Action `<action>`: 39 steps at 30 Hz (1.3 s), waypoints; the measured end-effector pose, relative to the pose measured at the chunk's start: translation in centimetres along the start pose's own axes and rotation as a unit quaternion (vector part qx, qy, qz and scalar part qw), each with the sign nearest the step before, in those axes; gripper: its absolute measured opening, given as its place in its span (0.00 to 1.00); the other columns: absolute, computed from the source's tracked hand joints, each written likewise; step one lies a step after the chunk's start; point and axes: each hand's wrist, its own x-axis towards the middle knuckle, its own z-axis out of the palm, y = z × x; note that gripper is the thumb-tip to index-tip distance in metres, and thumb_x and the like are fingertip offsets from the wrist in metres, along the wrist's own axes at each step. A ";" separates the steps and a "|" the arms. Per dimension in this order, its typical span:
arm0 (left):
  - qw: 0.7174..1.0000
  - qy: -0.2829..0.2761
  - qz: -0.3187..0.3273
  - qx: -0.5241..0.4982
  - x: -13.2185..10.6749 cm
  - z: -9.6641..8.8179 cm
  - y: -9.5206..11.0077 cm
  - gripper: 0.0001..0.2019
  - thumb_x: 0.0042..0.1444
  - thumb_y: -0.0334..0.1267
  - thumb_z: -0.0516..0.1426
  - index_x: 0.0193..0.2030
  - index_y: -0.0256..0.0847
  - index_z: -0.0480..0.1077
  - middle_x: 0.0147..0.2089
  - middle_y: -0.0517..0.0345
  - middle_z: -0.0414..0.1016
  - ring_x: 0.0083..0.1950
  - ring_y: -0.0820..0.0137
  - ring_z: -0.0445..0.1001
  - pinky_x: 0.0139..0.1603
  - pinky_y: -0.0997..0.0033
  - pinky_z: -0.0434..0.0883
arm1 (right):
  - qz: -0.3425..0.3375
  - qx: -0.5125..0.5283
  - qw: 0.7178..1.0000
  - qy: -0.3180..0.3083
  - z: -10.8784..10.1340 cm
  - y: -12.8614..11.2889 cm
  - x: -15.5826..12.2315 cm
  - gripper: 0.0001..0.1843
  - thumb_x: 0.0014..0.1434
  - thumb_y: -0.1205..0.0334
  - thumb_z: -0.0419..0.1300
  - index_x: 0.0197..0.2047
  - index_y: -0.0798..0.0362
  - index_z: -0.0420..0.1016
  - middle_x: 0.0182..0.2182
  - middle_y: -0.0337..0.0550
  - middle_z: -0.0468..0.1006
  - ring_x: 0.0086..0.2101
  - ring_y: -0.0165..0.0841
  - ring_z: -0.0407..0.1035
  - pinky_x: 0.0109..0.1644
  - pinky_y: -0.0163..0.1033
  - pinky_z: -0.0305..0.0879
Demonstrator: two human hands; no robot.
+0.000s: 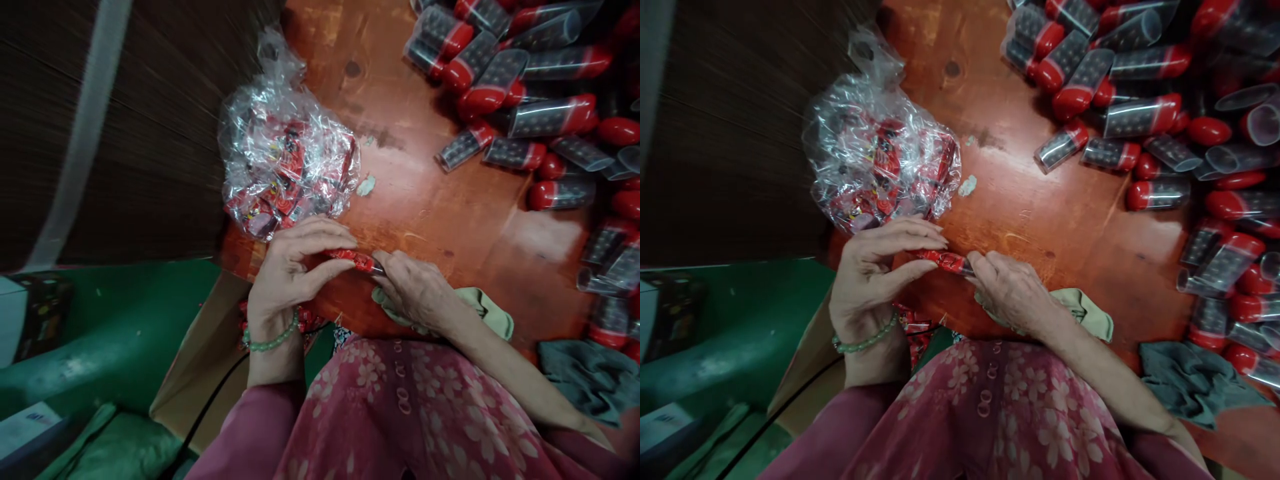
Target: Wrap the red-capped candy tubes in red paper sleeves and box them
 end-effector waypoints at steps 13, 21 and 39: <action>0.996 -0.080 0.028 -0.004 0.3 0.1 -1.2 0.05 0.54 0.38 0.66 0.38 0.44 0.81 0.32 0.57 0.79 0.34 0.71 0.76 0.39 0.68 0.73 | -0.010 -0.125 0.992 0.021 -0.4 0.3 -0.1 0.16 0.68 0.62 0.55 0.57 0.55 0.65 0.31 0.40 0.72 0.29 0.34 0.67 0.35 0.39 0.59; 0.992 -0.046 0.104 0.059 0.3 0.3 -0.4 0.02 0.57 0.35 0.64 0.33 0.42 0.78 0.31 0.61 0.78 0.35 0.73 0.76 0.53 0.61 0.74 | -0.007 -0.065 0.998 0.011 -0.7 0.3 -0.4 0.13 0.69 0.60 0.53 0.54 0.53 0.66 0.31 0.41 0.73 0.30 0.33 0.68 0.38 0.38 0.61; 0.928 0.156 -0.161 -0.298 -3.5 4.8 -2.3 0.37 0.43 0.53 0.71 0.60 0.45 0.69 0.60 0.45 0.73 0.56 0.59 0.77 0.59 0.58 0.74 | 0.082 0.296 0.951 -0.021 -1.8 -0.2 0.3 0.14 0.72 0.56 0.49 0.53 0.52 0.68 0.37 0.41 0.79 0.33 0.30 0.74 0.38 0.34 0.68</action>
